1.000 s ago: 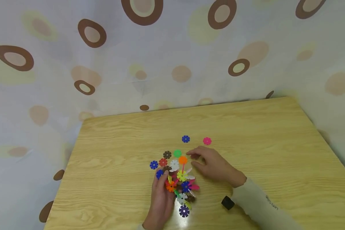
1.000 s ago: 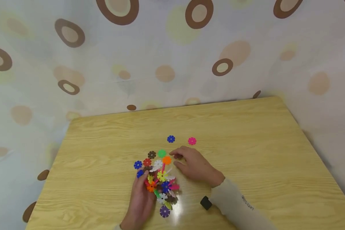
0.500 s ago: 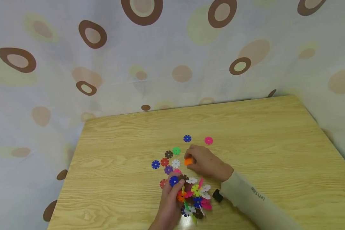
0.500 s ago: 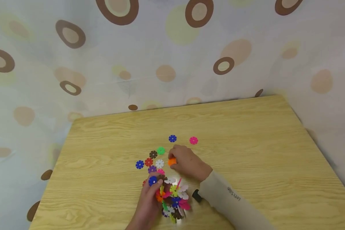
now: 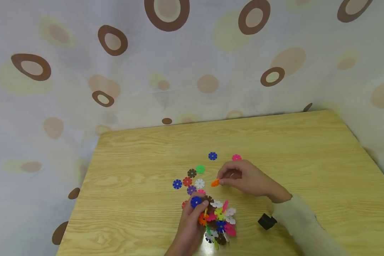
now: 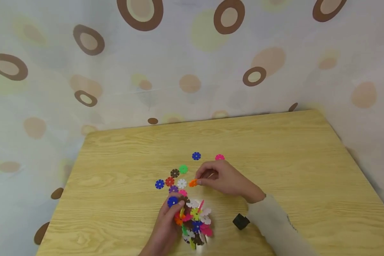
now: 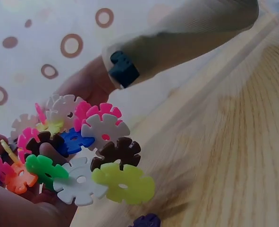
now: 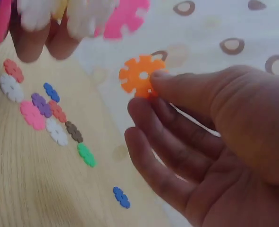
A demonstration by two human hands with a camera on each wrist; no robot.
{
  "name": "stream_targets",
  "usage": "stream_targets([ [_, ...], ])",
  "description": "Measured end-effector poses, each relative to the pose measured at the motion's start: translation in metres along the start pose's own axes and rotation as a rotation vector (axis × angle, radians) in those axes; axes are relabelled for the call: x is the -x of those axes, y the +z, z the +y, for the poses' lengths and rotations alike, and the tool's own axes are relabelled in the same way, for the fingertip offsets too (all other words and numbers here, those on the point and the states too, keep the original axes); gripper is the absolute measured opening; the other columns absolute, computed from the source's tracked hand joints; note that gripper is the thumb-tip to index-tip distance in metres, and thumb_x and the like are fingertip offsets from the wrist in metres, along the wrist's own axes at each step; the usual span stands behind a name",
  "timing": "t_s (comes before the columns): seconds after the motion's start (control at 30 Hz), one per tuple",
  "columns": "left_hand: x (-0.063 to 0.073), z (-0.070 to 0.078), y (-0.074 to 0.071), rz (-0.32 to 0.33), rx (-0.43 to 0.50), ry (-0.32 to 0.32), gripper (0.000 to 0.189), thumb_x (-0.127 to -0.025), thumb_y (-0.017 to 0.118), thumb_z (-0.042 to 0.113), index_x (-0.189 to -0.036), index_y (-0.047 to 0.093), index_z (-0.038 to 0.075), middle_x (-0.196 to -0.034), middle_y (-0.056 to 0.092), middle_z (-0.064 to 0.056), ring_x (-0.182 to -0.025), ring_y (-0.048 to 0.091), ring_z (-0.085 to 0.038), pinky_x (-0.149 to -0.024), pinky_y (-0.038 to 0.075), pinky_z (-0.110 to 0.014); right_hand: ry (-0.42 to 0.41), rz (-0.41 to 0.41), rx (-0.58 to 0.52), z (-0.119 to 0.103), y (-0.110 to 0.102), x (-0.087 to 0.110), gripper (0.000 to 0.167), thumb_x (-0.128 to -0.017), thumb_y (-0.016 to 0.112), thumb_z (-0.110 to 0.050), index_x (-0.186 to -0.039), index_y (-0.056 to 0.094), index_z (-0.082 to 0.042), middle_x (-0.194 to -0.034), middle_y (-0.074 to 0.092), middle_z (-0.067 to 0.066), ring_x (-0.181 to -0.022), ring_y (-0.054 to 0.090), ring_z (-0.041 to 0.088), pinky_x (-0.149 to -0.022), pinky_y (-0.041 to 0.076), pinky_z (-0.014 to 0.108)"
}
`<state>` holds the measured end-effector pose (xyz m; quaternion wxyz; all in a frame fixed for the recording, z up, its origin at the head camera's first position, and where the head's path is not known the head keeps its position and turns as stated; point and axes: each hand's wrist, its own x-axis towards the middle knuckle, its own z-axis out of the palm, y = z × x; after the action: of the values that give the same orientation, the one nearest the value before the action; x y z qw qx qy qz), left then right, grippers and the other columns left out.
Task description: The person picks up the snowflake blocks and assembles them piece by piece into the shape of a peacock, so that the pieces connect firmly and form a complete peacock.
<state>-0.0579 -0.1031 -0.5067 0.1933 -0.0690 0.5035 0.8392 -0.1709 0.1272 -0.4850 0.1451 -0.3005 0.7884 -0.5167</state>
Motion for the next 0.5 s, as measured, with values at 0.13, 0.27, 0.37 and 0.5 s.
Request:
stream_targets([
  [0.13, 0.000, 0.001, 0.001, 0.019, 0.012, -0.019, 0.006, -0.110, 0.058, 0.020, -0.109, 0.060, 0.026, -0.115, 0.059, 0.003, -0.104, 0.061, -0.012, -0.085, 0.056, -0.021, -0.081, -0.037, -0.075, -0.010, 0.000, 0.010, 0.008, -0.102, 0.077, -0.007, -0.108, 0.076, -0.011, -0.104, 0.080, 0.006, -0.097, 0.080, 0.011, -0.088, 0.068, 0.029],
  [0.27, -0.002, 0.001, -0.001, 0.014, 0.013, -0.013, 0.005, -0.111, 0.057, 0.022, -0.111, 0.060, 0.026, -0.111, 0.062, 0.004, -0.102, 0.061, -0.011, -0.085, 0.054, -0.021, -0.143, -0.036, -0.075, -0.013, 0.005, 0.013, 0.012, -0.100, 0.078, -0.004, -0.107, 0.077, -0.012, -0.103, 0.082, 0.007, -0.098, 0.080, 0.009, -0.090, 0.068, 0.032],
  [0.37, -0.003, 0.000, -0.002, -0.003, 0.020, 0.011, 0.008, -0.112, 0.056, 0.023, -0.108, 0.061, 0.028, -0.108, 0.062, 0.006, -0.101, 0.060, -0.009, -0.086, 0.052, -0.020, -0.142, -0.031, -0.052, -0.015, 0.006, 0.012, 0.012, -0.098, 0.080, -0.004, -0.106, 0.078, -0.012, -0.103, 0.083, 0.007, -0.099, 0.079, 0.007, -0.091, 0.068, 0.032],
  [0.5, -0.003, -0.002, -0.003, -0.017, 0.040, 0.025, 0.011, -0.113, 0.055, 0.022, -0.107, 0.061, 0.028, -0.108, 0.060, 0.008, -0.100, 0.060, -0.008, -0.085, 0.053, -0.019, -0.140, -0.030, 0.003, -0.017, 0.007, 0.010, 0.009, -0.098, 0.081, -0.007, -0.105, 0.079, -0.012, -0.102, 0.084, 0.007, -0.099, 0.078, 0.004, -0.090, 0.068, 0.031],
])
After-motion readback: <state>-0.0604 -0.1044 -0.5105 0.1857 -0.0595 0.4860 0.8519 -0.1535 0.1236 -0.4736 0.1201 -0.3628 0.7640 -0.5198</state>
